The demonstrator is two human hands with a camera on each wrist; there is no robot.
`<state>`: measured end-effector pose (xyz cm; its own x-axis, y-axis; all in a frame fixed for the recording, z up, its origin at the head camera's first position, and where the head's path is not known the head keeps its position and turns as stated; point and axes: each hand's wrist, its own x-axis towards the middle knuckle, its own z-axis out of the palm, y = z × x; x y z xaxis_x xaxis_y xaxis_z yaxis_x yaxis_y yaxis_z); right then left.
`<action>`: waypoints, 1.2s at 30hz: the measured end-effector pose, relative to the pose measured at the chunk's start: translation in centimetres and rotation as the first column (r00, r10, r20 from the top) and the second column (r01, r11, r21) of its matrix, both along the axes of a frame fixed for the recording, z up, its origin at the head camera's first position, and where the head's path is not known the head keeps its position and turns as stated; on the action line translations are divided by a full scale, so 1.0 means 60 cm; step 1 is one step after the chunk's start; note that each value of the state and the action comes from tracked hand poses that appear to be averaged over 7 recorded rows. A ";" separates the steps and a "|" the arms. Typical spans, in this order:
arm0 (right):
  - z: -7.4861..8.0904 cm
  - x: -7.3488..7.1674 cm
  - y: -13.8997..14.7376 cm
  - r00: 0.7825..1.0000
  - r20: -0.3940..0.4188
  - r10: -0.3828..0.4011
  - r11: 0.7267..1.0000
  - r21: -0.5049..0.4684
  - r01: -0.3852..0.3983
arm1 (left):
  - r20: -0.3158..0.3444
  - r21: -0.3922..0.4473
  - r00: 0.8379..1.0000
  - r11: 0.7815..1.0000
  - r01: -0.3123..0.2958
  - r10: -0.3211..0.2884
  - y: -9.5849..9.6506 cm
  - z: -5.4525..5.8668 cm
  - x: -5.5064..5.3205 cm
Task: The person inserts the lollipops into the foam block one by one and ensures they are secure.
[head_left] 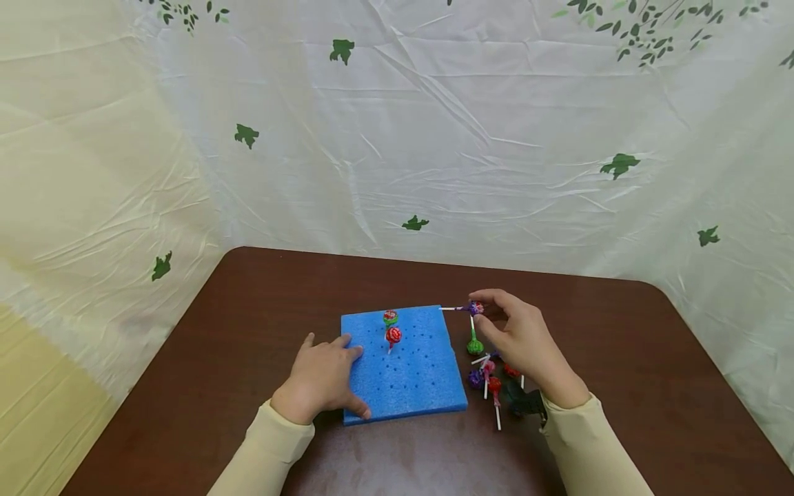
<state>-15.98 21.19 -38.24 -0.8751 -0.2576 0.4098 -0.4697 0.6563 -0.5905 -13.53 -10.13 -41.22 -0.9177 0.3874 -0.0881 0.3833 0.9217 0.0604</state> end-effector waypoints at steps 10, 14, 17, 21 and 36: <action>0.011 -0.029 -0.055 0.999 0.022 0.031 0.998 -0.048 -0.030 | 0.027 -0.011 0.999 1.000 -0.026 0.026 0.008 0.003 -0.002; 0.012 -0.038 -0.077 0.999 -0.007 0.038 0.999 -0.025 -0.038 | 0.024 -0.019 0.999 0.999 -0.027 0.027 0.010 0.005 -0.002; 0.012 -0.044 -0.091 0.999 -0.014 0.050 0.998 -0.029 -0.050 | 0.019 -0.023 1.000 0.999 -0.024 0.024 0.010 0.007 -0.003; 0.008 -0.051 -0.101 0.998 -0.016 0.054 0.998 -0.033 -0.055 | 0.016 -0.027 1.000 0.999 -0.022 0.022 0.011 0.007 -0.004; -0.034 -0.053 -0.117 0.994 0.105 0.017 0.997 -0.078 -0.009 | 0.017 -0.024 1.000 1.000 -0.006 0.006 0.003 0.007 0.002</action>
<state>-19.19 14.17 -40.26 -0.9111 -0.2409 0.3345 -0.4107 0.6011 -0.6856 -13.42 -9.93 -40.83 -0.9182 0.3795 -0.1132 0.3769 0.9252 0.0446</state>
